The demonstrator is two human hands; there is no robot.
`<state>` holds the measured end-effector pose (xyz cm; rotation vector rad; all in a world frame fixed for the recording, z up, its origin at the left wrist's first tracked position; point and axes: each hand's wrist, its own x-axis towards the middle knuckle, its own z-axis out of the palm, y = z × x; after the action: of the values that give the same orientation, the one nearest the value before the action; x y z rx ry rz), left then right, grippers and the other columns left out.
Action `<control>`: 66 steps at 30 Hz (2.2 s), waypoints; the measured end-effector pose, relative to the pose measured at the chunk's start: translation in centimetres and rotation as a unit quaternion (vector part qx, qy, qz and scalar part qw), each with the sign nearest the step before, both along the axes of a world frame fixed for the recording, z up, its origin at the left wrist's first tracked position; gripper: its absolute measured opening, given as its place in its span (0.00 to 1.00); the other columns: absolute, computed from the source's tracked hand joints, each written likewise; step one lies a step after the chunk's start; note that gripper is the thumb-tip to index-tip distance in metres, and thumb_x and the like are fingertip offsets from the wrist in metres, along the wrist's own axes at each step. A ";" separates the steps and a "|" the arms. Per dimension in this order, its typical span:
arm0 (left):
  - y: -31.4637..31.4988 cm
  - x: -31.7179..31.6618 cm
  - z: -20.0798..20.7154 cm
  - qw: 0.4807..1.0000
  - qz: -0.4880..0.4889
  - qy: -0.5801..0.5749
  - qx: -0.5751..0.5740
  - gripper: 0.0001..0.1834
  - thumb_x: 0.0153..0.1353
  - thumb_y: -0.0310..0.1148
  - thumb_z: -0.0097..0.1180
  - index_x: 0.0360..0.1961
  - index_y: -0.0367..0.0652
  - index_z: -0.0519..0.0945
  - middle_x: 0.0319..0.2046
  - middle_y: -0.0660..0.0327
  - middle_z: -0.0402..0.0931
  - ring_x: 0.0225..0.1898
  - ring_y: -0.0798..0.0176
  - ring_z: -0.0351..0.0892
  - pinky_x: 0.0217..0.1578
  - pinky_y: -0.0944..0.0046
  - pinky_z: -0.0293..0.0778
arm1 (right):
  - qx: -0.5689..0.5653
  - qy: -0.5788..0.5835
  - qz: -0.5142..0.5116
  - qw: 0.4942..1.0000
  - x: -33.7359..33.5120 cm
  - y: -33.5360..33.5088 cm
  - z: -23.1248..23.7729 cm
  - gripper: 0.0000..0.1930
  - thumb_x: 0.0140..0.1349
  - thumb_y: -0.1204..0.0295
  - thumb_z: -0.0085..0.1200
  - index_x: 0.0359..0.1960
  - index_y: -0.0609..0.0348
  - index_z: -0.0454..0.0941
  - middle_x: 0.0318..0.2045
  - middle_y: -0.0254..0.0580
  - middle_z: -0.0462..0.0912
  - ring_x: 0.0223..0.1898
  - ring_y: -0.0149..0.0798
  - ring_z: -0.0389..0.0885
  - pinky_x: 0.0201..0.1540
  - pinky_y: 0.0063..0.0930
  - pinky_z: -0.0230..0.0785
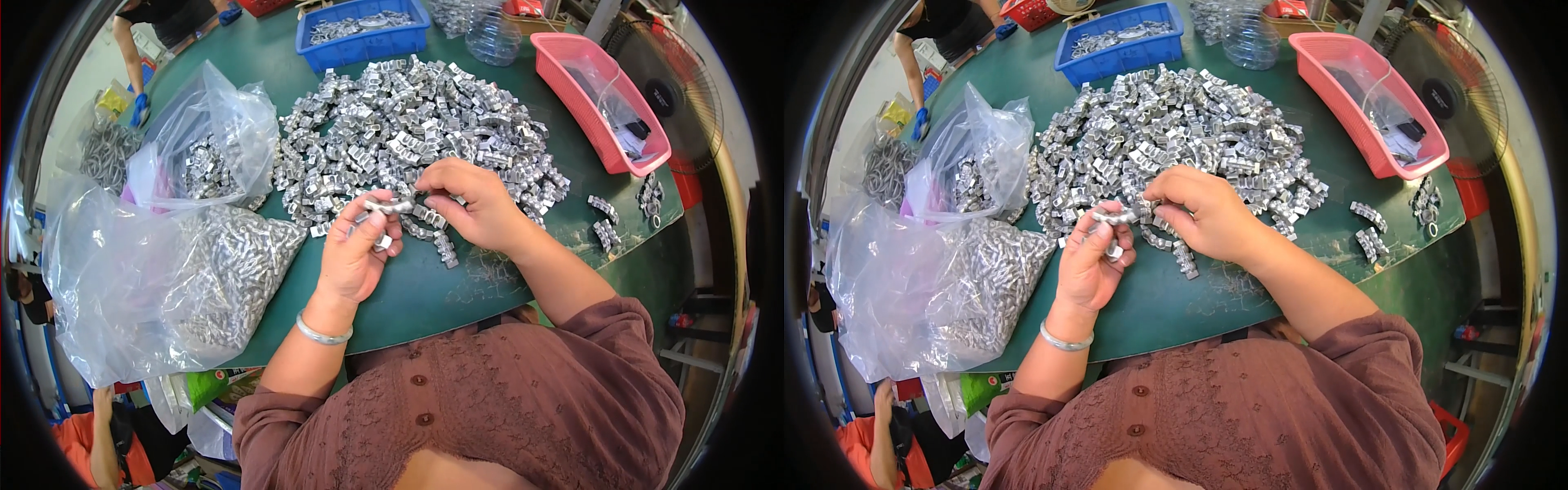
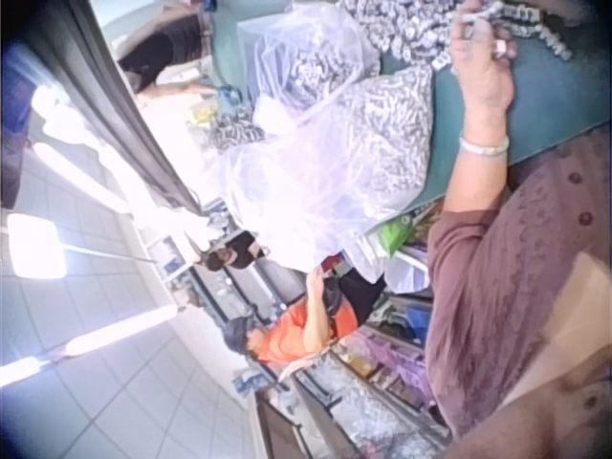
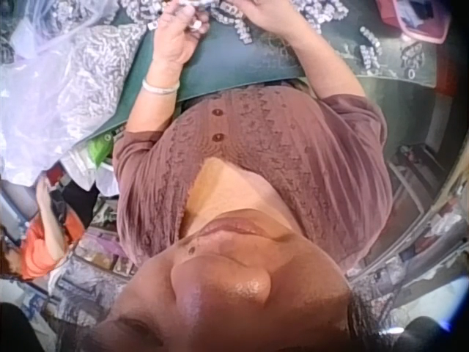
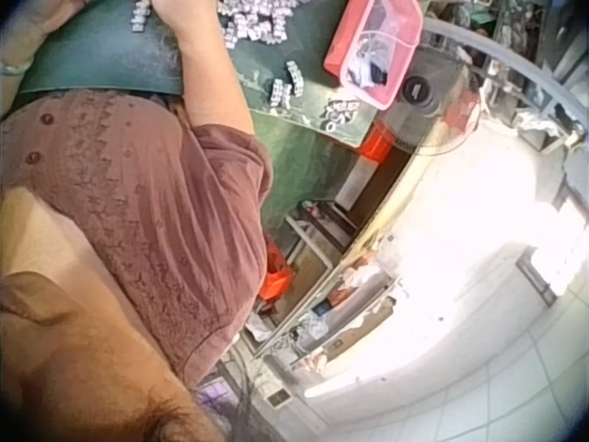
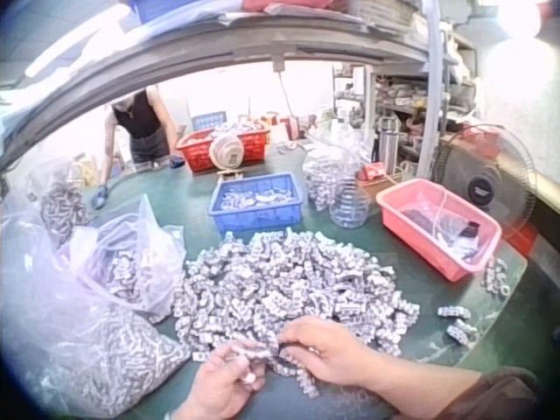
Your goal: The person connects small metal components together by hand, linking them into segments and arranging the assembled pieces on the workbench.
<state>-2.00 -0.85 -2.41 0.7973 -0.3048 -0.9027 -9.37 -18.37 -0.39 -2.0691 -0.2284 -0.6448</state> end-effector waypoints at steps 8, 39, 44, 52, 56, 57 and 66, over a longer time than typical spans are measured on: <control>0.9 1.7 -0.3 0.989 0.057 0.110 -0.086 0.09 0.54 0.28 0.45 0.37 0.41 0.70 0.36 0.56 0.72 0.42 0.53 0.72 0.36 0.58 0.75 | -0.359 0.084 0.000 0.930 -0.8 0.9 0.5 0.09 0.40 0.65 0.59 0.21 0.55 0.76 0.26 0.34 0.69 0.37 0.38 0.65 0.42 0.32 0.54; -0.3 -0.6 0.4 0.996 0.013 0.036 0.087 0.05 0.56 0.32 0.48 0.30 0.43 0.71 0.15 0.66 0.63 0.20 0.68 0.65 0.19 0.70 0.60 | 0.327 0.238 0.149 0.902 -0.6 -0.8 1.2 0.09 0.56 0.78 0.47 0.39 0.67 0.71 0.32 0.38 0.76 0.34 0.30 0.76 0.40 0.21 0.68; -0.2 -0.7 0.4 0.997 -0.007 0.038 0.074 0.07 0.56 0.35 0.50 0.31 0.42 0.72 0.16 0.66 0.64 0.21 0.67 0.65 0.19 0.70 0.60 | 0.251 0.201 0.119 0.939 -0.7 -0.5 1.2 0.08 0.55 0.79 0.48 0.37 0.65 0.73 0.31 0.37 0.77 0.34 0.28 0.75 0.37 0.21 0.68; -0.3 -0.8 0.1 0.999 0.000 0.017 0.047 0.14 0.55 0.31 0.52 0.43 0.44 0.72 0.26 0.65 0.70 0.26 0.69 0.68 0.23 0.69 0.65 | -0.065 -0.041 0.069 0.995 -0.2 -0.3 1.1 0.07 0.46 0.79 0.54 0.30 0.59 0.75 0.28 0.39 0.76 0.31 0.40 0.73 0.35 0.30 0.65; -0.2 -0.8 0.0 0.999 0.006 0.015 0.044 0.17 0.55 0.30 0.52 0.47 0.44 0.70 0.28 0.64 0.71 0.26 0.69 0.69 0.24 0.69 0.66 | -0.081 -0.077 0.055 0.992 -0.1 0.0 1.3 0.10 0.44 0.80 0.55 0.30 0.59 0.74 0.29 0.38 0.76 0.32 0.42 0.72 0.35 0.31 0.65; -0.2 -0.8 -0.1 0.999 0.010 0.011 0.042 0.17 0.54 0.29 0.52 0.47 0.45 0.70 0.29 0.63 0.71 0.27 0.69 0.69 0.24 0.69 0.66 | -0.081 -0.077 0.055 0.992 -0.2 0.1 1.4 0.10 0.44 0.80 0.55 0.30 0.59 0.74 0.29 0.38 0.76 0.32 0.42 0.72 0.35 0.31 0.65; -0.2 -0.8 -0.2 1.000 0.014 0.014 0.010 0.17 0.54 0.27 0.51 0.47 0.44 0.70 0.32 0.60 0.72 0.28 0.68 0.70 0.25 0.68 0.68 | -0.063 -0.046 0.030 0.997 -0.4 0.2 1.6 0.15 0.40 0.83 0.57 0.33 0.61 0.74 0.31 0.40 0.76 0.35 0.41 0.74 0.37 0.30 0.66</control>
<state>-2.77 -1.06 -2.59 0.8055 -0.2599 -0.8909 -9.80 -18.21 1.19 -2.1457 -0.3912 -0.7060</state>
